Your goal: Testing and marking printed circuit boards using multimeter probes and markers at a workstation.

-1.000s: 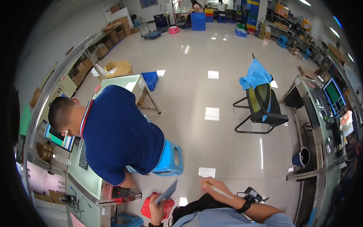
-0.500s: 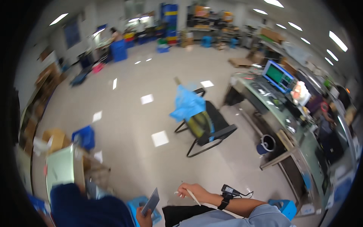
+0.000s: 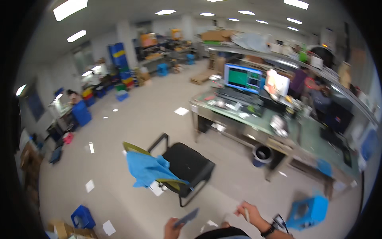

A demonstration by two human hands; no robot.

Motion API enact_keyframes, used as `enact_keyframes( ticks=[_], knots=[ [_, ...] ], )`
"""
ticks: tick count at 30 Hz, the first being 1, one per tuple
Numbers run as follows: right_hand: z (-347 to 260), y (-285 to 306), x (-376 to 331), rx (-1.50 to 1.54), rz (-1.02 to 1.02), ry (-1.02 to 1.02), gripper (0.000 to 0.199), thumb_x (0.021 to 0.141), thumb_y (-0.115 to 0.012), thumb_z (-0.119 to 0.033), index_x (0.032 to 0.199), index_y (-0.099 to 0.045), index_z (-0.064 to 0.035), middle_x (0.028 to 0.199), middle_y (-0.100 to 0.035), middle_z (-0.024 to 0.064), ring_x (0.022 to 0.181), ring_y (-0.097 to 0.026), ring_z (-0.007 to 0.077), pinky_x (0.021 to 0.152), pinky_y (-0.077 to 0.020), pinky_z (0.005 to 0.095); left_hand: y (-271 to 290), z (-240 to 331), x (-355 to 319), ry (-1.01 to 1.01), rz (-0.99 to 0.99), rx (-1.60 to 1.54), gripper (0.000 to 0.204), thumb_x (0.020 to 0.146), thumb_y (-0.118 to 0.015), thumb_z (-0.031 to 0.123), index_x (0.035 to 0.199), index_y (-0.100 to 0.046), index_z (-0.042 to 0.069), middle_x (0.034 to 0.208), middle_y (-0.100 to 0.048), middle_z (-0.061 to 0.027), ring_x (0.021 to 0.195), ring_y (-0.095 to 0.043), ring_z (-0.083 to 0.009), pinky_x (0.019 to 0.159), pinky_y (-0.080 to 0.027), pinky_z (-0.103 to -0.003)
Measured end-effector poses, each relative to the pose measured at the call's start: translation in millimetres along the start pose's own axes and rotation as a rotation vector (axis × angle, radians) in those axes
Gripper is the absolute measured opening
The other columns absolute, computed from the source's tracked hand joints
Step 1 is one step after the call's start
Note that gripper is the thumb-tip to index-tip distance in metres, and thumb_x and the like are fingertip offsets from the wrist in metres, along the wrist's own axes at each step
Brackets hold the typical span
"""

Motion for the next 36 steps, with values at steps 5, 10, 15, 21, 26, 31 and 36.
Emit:
enact_keyframes(
  ticks=[5,10,15,21,26,31,36],
  knots=[
    [16.3,79.3,55.9,0.319,0.075,0.035,0.024,0.101,-0.05,-0.019,0.088,-0.06,-0.0006,0.078,-0.07,0.0145,0.072,-0.069,0.021,0.068,-0.0554,0.0328,-97.2,53.2,87.9,0.016,-0.063,0.137,0.021,0.088,-0.064,0.018,0.106,-0.069,0.008,0.099,-0.063,-0.0115,0.089,-0.061,-0.0335,0.077,-0.049,-0.038],
    [-88.7,128.8,89.3,0.681,-0.565,0.229,0.024,0.097,-0.057,-0.026,0.102,-0.063,-0.003,0.103,-0.067,0.0196,0.099,-0.063,0.0325,0.089,-0.0455,0.0463,-115.4,113.6,129.0,0.026,-0.169,0.171,0.023,0.089,-0.062,0.017,0.11,-0.068,0.009,0.102,-0.062,-0.0105,0.091,-0.061,-0.0315,0.078,-0.049,-0.037],
    [-179.5,128.9,126.6,0.863,-1.233,0.348,0.026,0.092,-0.064,-0.027,0.105,-0.066,-0.004,0.11,-0.069,0.0189,0.112,-0.06,0.0366,0.099,-0.0424,0.0509,-82.2,100.6,90.8,0.139,0.05,0.302,0.02,0.087,-0.065,0.015,0.105,-0.069,0.007,0.099,-0.064,-0.0106,0.089,-0.063,-0.0308,0.076,-0.05,-0.037],
    [-202.4,77.1,145.1,0.92,-1.619,0.63,0.028,0.09,-0.065,-0.023,0.108,-0.064,-0.0022,0.106,-0.068,0.0164,0.107,-0.062,0.0327,0.098,-0.0375,0.0468,-25.6,91.7,18.2,0.324,0.477,0.256,0.025,0.086,-0.068,0.019,0.097,-0.062,-0.003,0.088,-0.065,-0.0207,0.079,-0.063,-0.0368,0.073,-0.05,-0.041],
    [-233.8,-24.6,134.7,0.926,-2.017,0.731,0.034,0.089,-0.066,-0.026,0.114,-0.063,-0.0026,0.11,-0.067,0.0182,0.106,-0.063,0.0341,0.099,-0.0342,0.0528,23.1,81.0,-39.1,0.516,0.684,0.312,0.018,0.085,-0.067,0.014,0.101,-0.07,0.005,0.094,-0.064,-0.0115,0.082,-0.064,-0.0306,0.073,-0.05,-0.036],
    [-265.8,-162.4,119.5,0.875,-2.194,0.663,0.029,0.089,-0.068,-0.025,0.108,-0.065,-0.0033,0.1,-0.07,0.0159,0.093,-0.067,0.0312,0.094,-0.04,0.0466,74.6,33.1,-110.1,0.586,0.826,0.231,0.017,0.087,-0.067,0.014,0.099,-0.069,0.002,0.095,-0.064,-0.0115,0.085,-0.063,-0.029,0.074,-0.049,-0.036],
    [-319.0,-317.7,76.4,0.871,-2.438,0.595,0.02,0.088,-0.069,-0.021,0.097,-0.067,-0.0043,0.089,-0.07,0.0107,0.085,-0.068,0.0278,0.09,-0.0434,0.0455,143.2,-10.5,-181.9,0.756,0.958,0.199,0.022,0.086,-0.064,0.016,0.105,-0.07,0.007,0.1,-0.064,-0.0117,0.091,-0.062,-0.033,0.079,-0.05,-0.039]
  ],
)
Point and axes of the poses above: each hand's wrist, its own x-axis towards the middle knuckle, its own y-axis out of the back of the hand, z = x × y, the point moved 3 cm from there along x, towards the middle knuckle
